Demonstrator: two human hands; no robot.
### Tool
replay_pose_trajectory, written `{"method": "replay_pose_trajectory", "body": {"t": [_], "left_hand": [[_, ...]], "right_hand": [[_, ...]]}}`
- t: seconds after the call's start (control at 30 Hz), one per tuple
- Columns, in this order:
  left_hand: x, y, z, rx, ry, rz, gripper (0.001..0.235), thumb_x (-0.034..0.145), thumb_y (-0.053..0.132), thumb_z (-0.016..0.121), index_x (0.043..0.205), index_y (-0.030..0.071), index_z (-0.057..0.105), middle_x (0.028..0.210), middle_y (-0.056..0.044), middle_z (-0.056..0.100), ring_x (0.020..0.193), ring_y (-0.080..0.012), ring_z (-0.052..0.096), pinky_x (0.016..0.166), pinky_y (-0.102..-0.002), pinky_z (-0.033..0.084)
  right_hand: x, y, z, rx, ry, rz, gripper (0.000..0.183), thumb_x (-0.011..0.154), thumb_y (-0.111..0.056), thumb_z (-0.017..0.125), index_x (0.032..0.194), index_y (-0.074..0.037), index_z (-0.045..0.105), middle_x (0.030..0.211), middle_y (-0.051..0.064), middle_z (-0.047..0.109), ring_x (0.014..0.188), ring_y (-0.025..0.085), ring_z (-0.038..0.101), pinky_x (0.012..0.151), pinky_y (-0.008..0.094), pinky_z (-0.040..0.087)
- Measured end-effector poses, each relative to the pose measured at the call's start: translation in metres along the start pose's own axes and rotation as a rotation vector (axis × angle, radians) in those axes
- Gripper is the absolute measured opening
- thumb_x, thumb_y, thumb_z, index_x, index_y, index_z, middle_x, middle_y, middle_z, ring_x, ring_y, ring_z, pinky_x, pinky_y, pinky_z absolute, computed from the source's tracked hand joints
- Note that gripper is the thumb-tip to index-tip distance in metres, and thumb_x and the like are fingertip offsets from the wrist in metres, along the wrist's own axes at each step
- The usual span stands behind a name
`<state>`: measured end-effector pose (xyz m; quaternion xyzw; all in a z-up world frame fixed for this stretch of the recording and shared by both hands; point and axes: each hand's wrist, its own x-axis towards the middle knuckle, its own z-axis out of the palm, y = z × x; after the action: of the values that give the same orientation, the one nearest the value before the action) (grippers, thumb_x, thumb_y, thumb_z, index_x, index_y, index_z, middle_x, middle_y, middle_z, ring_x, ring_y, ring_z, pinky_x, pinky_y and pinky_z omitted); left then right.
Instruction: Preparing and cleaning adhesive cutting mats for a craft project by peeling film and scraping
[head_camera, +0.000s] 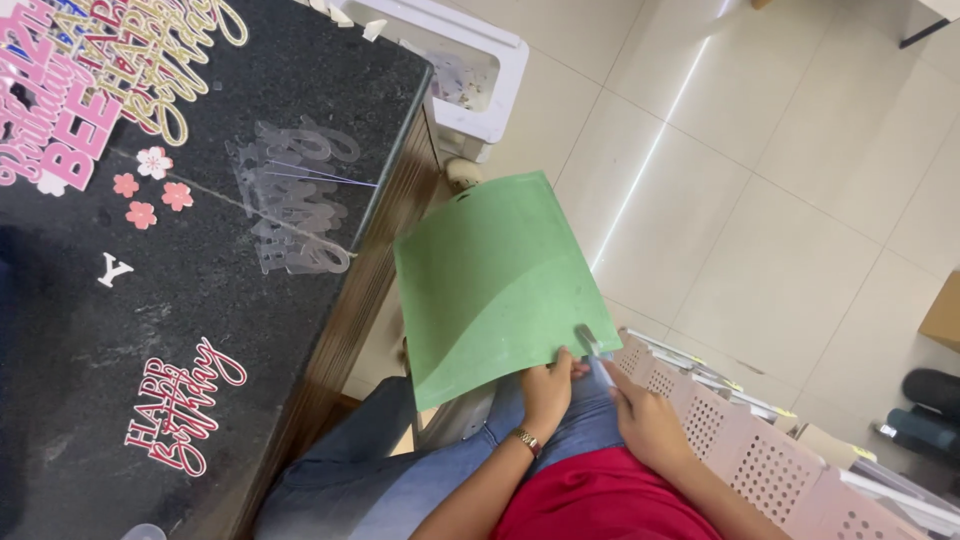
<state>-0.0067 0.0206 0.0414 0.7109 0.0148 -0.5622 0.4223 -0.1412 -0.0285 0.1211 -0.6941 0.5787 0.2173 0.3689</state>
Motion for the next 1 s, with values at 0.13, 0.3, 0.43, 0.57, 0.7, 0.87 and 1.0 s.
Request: {"method": "replay_pose_trajectory", "body": {"t": [0.13, 0.3, 0.43, 0.57, 0.7, 0.87, 1.0], "left_hand": [[0.002, 0.001, -0.006, -0.073, 0.04, -0.034, 0.031, 0.093, 0.02, 0.06, 0.078, 0.0, 0.079, 0.071, -0.01, 0.08, 0.062, -0.0138, 0.077, 0.067, -0.026, 0.065], [-0.003, 0.019, -0.017, -0.154, 0.068, -0.019, 0.035, 0.098, 0.015, 0.059, 0.073, -0.004, 0.075, 0.072, -0.015, 0.079, 0.063, -0.0171, 0.078, 0.063, -0.024, 0.065], [0.006, 0.009, -0.014, -0.327, 0.042, -0.165, 0.031, 0.095, 0.012, 0.064, 0.08, -0.014, 0.074, 0.077, -0.022, 0.078, 0.066, -0.0235, 0.078, 0.062, -0.028, 0.066], [0.014, 0.022, -0.014, -0.255, -0.063, -0.093, 0.022, 0.087, 0.017, 0.08, 0.084, -0.004, 0.076, 0.075, -0.014, 0.077, 0.06, -0.0174, 0.074, 0.053, -0.023, 0.061], [0.024, 0.019, -0.013, -0.211, -0.092, -0.118, 0.038, 0.099, 0.023, 0.068, 0.074, -0.005, 0.073, 0.064, -0.016, 0.073, 0.048, -0.0189, 0.069, 0.048, -0.025, 0.06], [0.027, 0.009, -0.001, -0.205, -0.123, -0.114, 0.054, 0.106, 0.029, 0.056, 0.068, -0.007, 0.072, 0.062, -0.017, 0.072, 0.051, -0.021, 0.071, 0.048, -0.025, 0.059], [0.031, 0.003, -0.001, -0.176, -0.161, -0.093, 0.059, 0.108, 0.032, 0.05, 0.065, -0.003, 0.071, 0.059, -0.016, 0.07, 0.05, -0.0215, 0.07, 0.048, -0.025, 0.056]], "right_hand": [[0.002, -0.021, -0.005, -0.145, 0.042, -0.094, 0.053, 0.098, -0.026, 0.049, 0.15, -0.032, 0.05, 0.1, 0.019, 0.077, 0.087, 0.048, 0.07, 0.075, 0.058, 0.053], [-0.019, -0.02, -0.02, -0.207, -0.01, -0.036, 0.053, 0.1, -0.03, 0.047, 0.152, -0.035, 0.047, 0.083, 0.016, 0.077, 0.074, 0.04, 0.074, 0.07, 0.053, 0.057], [-0.006, -0.009, -0.005, -0.154, -0.029, -0.093, 0.053, 0.098, -0.026, 0.047, 0.151, -0.03, 0.05, 0.085, 0.022, 0.077, 0.078, 0.044, 0.072, 0.077, 0.054, 0.053], [-0.001, -0.017, -0.005, -0.127, -0.055, -0.151, 0.055, 0.1, -0.024, 0.047, 0.155, -0.029, 0.045, 0.078, 0.019, 0.075, 0.07, 0.036, 0.072, 0.07, 0.046, 0.055], [0.002, -0.017, 0.003, -0.149, 0.003, -0.166, 0.055, 0.1, -0.025, 0.048, 0.155, -0.029, 0.045, 0.081, 0.019, 0.076, 0.071, 0.039, 0.071, 0.068, 0.05, 0.054], [0.002, -0.021, 0.004, -0.2, 0.039, -0.17, 0.055, 0.099, -0.024, 0.05, 0.154, -0.026, 0.046, 0.087, 0.02, 0.076, 0.076, 0.042, 0.071, 0.071, 0.053, 0.054], [0.006, -0.023, 0.004, -0.139, 0.038, -0.193, 0.055, 0.099, -0.021, 0.049, 0.154, -0.026, 0.047, 0.078, 0.019, 0.075, 0.069, 0.041, 0.069, 0.067, 0.05, 0.052]]}}
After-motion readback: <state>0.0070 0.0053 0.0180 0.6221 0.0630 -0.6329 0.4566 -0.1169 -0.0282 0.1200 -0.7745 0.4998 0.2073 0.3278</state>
